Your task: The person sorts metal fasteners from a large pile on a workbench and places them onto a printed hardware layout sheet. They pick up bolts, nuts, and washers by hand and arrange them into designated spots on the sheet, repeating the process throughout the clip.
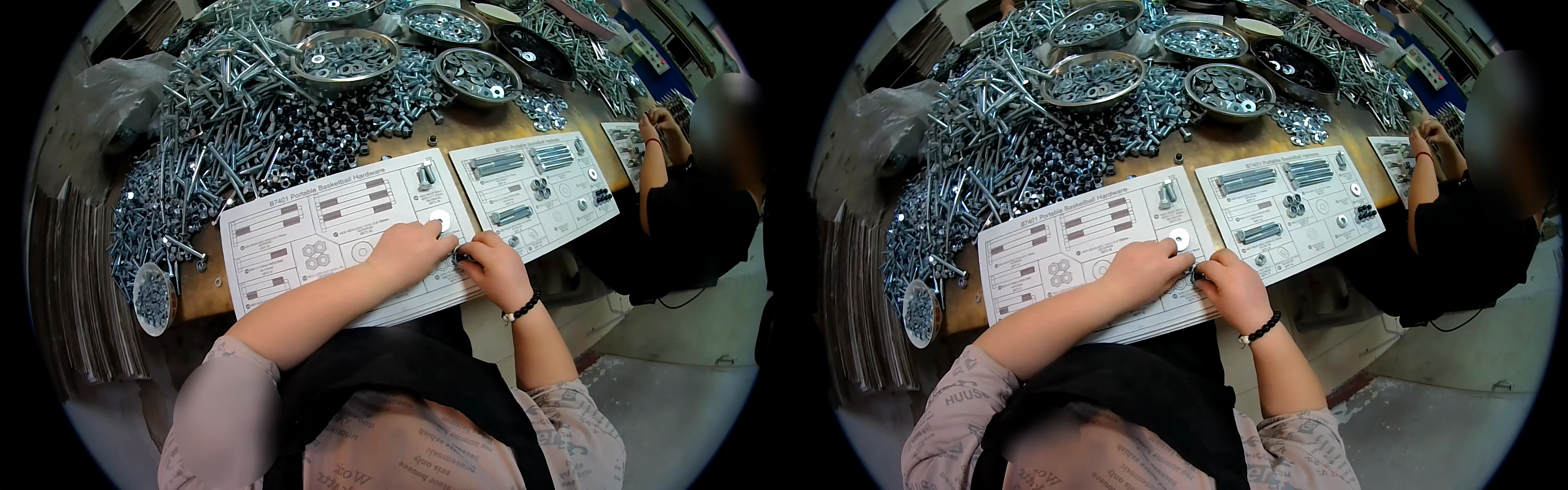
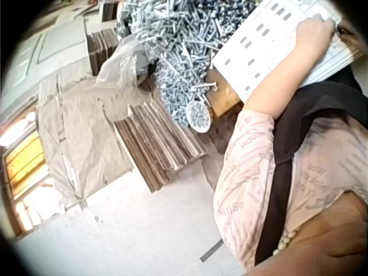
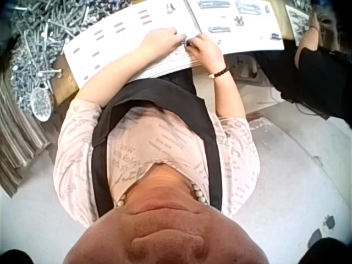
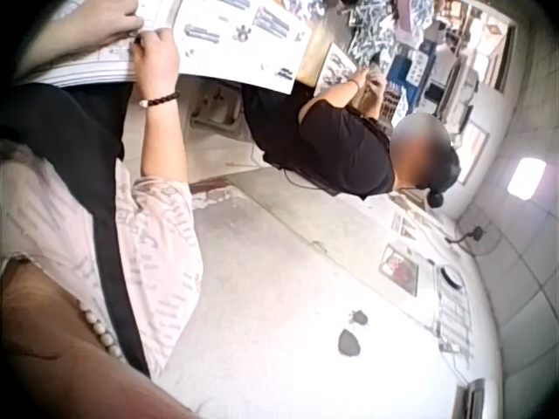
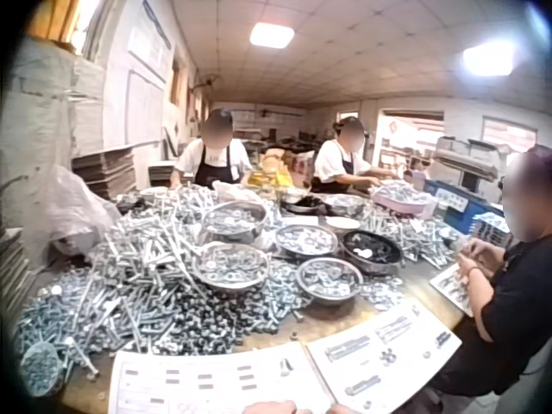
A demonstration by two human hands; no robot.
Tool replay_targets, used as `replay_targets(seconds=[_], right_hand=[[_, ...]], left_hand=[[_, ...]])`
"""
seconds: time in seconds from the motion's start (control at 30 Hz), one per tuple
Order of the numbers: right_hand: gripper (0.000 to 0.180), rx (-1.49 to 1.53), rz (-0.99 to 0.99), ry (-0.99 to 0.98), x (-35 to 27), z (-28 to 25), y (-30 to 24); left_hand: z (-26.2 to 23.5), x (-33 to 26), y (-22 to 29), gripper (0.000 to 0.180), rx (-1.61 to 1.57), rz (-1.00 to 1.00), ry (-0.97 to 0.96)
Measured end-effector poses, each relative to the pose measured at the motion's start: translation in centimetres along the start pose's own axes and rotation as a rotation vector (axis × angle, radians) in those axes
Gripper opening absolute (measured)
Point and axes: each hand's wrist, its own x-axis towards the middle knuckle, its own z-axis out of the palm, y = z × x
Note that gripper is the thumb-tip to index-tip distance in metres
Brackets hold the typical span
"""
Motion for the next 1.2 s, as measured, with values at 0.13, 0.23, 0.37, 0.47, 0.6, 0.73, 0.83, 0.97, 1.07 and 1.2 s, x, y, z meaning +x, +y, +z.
replay_targets(seconds=[0.13,0.23,0.37,0.47,0.6,0.73,0.83,0.97,1.07,1.2], right_hand=[[0.020,0.020,-0.016,0.007,0.1,-0.1,0.1],[0.021,0.048,-0.076,-0.017,0.6,0.0,0.0],[0.022,0.081,-0.109,-0.051,0.9,0.0,0.1],[0.023,0.093,-0.110,-0.058,0.8,0.0,0.4],[0.023,0.129,-0.120,-0.030,0.7,-0.3,0.6],[0.022,0.161,-0.037,-0.025,0.4,-1.5,1.1],[0.022,0.123,-0.032,-0.052,0.3,-1.6,1.3],[0.024,0.088,-0.053,-0.066,0.4,-1.3,1.3],[0.025,0.086,-0.048,-0.085,0.6,-1.3,1.4],[0.021,0.218,0.062,-0.036,1.4,-2.7,0.8]], left_hand=[[-1.1,-0.9,0.1,0.018,0.050,-0.040,-0.136],[-0.8,-2.4,0.1,0.017,-0.189,-0.040,-0.014],[0.0,-3.1,0.3,0.019,-0.273,-0.089,0.100],[0.4,-3.0,1.0,0.019,-0.294,-0.119,0.118],[0.2,-2.7,1.7,0.018,-0.336,-0.153,0.123],[-0.1,-3.1,1.8,0.019,-0.439,-0.189,0.137],[-0.1,-3.3,1.7,0.021,-0.476,-0.214,0.107],[-0.2,-3.5,1.5,0.024,-0.508,-0.204,0.088],[0.1,-3.7,1.3,0.025,-0.532,-0.206,0.075],[-0.7,-3.6,0.9,0.026,-0.573,-0.195,0.107]])
